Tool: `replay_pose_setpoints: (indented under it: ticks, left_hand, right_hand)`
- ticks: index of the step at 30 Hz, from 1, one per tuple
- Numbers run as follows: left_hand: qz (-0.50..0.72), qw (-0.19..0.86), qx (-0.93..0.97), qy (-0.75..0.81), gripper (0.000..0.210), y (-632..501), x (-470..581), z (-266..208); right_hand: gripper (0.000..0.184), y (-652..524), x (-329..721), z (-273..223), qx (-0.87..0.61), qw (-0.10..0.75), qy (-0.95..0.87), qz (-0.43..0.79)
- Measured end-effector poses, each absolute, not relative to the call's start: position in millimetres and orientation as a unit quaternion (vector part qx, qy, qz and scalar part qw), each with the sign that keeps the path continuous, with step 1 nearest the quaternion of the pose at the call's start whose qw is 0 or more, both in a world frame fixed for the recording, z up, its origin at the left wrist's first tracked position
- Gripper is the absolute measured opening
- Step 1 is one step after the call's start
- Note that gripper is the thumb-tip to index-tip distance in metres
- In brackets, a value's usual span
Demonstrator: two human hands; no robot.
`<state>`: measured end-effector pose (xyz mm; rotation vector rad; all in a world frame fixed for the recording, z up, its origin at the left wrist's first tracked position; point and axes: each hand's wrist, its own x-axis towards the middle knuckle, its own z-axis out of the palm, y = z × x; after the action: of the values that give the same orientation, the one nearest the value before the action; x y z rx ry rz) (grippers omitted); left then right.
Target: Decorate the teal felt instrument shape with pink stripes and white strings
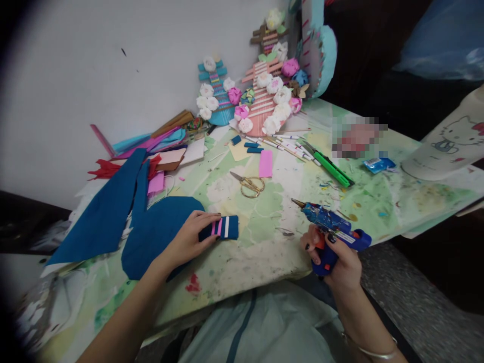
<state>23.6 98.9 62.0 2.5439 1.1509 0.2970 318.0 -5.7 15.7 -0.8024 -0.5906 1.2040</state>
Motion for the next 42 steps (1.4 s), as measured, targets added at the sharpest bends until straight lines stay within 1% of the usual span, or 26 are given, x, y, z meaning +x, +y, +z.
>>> replay_pose_setpoints:
  ticks: [6,10,21,23,28,30,33,35,39,42]
  left_hand:
    - [0.123,0.178,0.882,0.418,0.038,100.5,25.8,60.4]
    - [0.147,0.165,0.867,0.447,0.037,98.3,27.7,53.2]
    - [0.163,0.136,0.843,0.495,0.034,92.4,37.6,44.6]
    - [0.171,0.131,0.843,0.493,0.034,90.9,37.2,43.5]
    - [0.197,0.123,0.862,0.451,0.044,85.3,25.8,43.6]
    - [0.206,0.126,0.866,0.438,0.041,83.5,19.0,43.4]
    - [0.227,0.117,0.867,0.428,0.028,82.1,11.6,41.1]
    - [0.236,0.106,0.871,0.417,0.023,81.8,9.9,39.0]
    - [0.234,0.099,0.871,0.422,0.035,82.2,11.3,37.2]
    - [0.226,0.1,0.873,0.421,0.029,83.5,12.1,37.7]
  right_hand:
    - [0.017,-4.0,319.5,11.0,-0.356,0.715,-0.268,0.538]
    - [0.017,-4.5,320.3,10.4,-0.363,0.709,-0.271,0.541]
    - [0.018,-3.9,318.1,13.3,-0.395,0.702,-0.272,0.526]
    - [0.016,-3.7,317.9,13.8,-0.399,0.703,-0.27,0.523]
    - [0.017,-3.5,317.1,15.3,-0.39,0.703,-0.281,0.524]
    - [0.016,-3.5,316.8,15.7,-0.385,0.707,-0.284,0.521]
    - [0.015,-3.9,317.0,15.1,-0.384,0.707,-0.283,0.523]
    - [0.015,-4.2,317.5,13.9,-0.387,0.705,-0.279,0.526]
    - [0.017,-4.4,318.2,11.4,-0.389,0.702,-0.283,0.526]
    - [0.017,-4.2,318.5,10.6,-0.383,0.698,-0.292,0.53]
